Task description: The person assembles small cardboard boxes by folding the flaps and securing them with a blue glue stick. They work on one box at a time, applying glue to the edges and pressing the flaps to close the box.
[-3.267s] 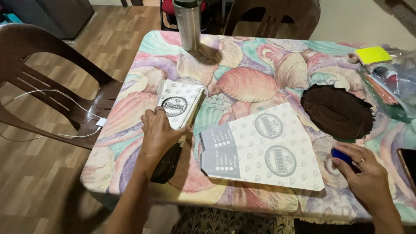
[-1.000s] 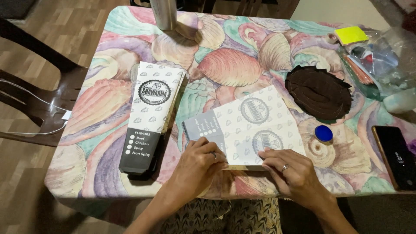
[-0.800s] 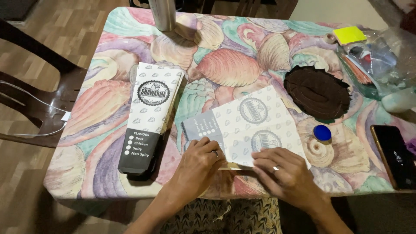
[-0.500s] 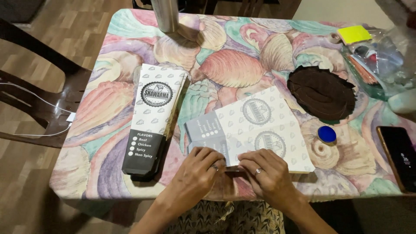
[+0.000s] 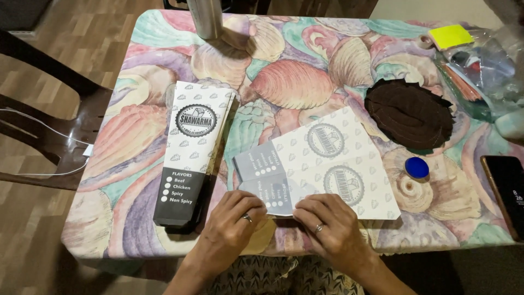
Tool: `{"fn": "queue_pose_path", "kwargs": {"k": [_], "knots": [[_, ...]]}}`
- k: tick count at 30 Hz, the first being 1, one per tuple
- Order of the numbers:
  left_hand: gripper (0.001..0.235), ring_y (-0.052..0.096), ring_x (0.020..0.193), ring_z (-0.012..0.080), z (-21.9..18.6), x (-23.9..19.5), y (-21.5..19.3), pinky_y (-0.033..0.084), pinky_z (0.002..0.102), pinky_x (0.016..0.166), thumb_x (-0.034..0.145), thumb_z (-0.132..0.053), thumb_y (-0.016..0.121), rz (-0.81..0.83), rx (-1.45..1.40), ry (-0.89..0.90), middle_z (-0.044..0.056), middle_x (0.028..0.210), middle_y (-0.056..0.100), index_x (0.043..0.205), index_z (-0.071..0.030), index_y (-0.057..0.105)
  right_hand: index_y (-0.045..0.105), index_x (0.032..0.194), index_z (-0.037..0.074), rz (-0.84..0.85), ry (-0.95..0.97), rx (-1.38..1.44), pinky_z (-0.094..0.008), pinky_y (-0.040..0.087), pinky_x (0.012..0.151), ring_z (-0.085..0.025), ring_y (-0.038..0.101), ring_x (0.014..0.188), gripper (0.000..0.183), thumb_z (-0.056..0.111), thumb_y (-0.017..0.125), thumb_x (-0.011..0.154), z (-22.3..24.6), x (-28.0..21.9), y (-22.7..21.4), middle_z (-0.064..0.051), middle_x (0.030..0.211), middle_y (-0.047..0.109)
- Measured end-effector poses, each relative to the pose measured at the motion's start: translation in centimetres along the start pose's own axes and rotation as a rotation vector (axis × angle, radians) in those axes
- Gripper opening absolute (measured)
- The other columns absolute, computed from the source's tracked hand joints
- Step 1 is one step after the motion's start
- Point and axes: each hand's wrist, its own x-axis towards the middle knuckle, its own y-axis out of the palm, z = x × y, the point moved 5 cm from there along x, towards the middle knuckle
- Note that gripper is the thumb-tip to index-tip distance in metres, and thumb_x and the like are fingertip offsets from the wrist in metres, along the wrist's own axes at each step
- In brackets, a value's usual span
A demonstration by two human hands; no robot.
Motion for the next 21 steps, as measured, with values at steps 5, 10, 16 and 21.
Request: {"fn": "queue_pose_path", "kwargs": {"k": [5,10,16,21], "knots": [[0.018,0.059,0.091,0.0333,0.5,-0.1,-0.7,0.052,0.04,0.075,0.092,-0.001,0.075,-0.061,-0.123,-0.085,0.018,0.094,0.064,0.093,0.01,0.06,0.067,0.108,0.0,-0.013,0.05,0.021,-0.039,0.054,0.074,-0.028,0.062,0.091,0.026,0.008,0.078,0.086,0.5,0.7,-0.6,-0.013,0.102,0.065],[0.016,0.056,0.091,0.0314,1.1,-0.3,-0.7,0.05,0.037,0.076,0.098,-0.003,0.066,-0.1,-0.217,-0.178,0.016,0.092,0.062,0.088,0.007,0.06,0.066,0.108,0.0,-0.019,0.107,0.013,-0.036,0.051,0.074,-0.024,0.056,0.089,0.023,0.007,0.076,0.088,0.5,1.0,-0.4,-0.01,0.1,0.064],[0.018,0.054,0.084,0.0264,2.3,-1.3,0.6,0.048,0.037,0.074,0.098,-0.015,0.068,-0.127,-0.134,-0.322,0.013,0.091,0.058,0.091,-0.001,0.059,0.064,0.089,0.004,0.008,0.259,0.207,-0.034,0.04,0.059,-0.021,0.049,0.07,0.007,0.004,0.065,0.096,-1.0,2.3,-0.7,-0.006,0.078,0.056],[0.027,0.05,0.093,0.0244,3.4,-2.2,1.6,0.046,0.039,0.082,0.097,-0.024,0.069,-0.061,-0.138,-0.593,0.009,0.096,0.053,0.082,-0.003,0.064,0.07,0.082,0.005,0.073,0.319,0.202,-0.032,0.045,0.049,-0.017,0.055,0.062,0.014,0.016,0.077,0.088,-2.7,2.0,0.2,-0.004,0.07,0.063]]}}
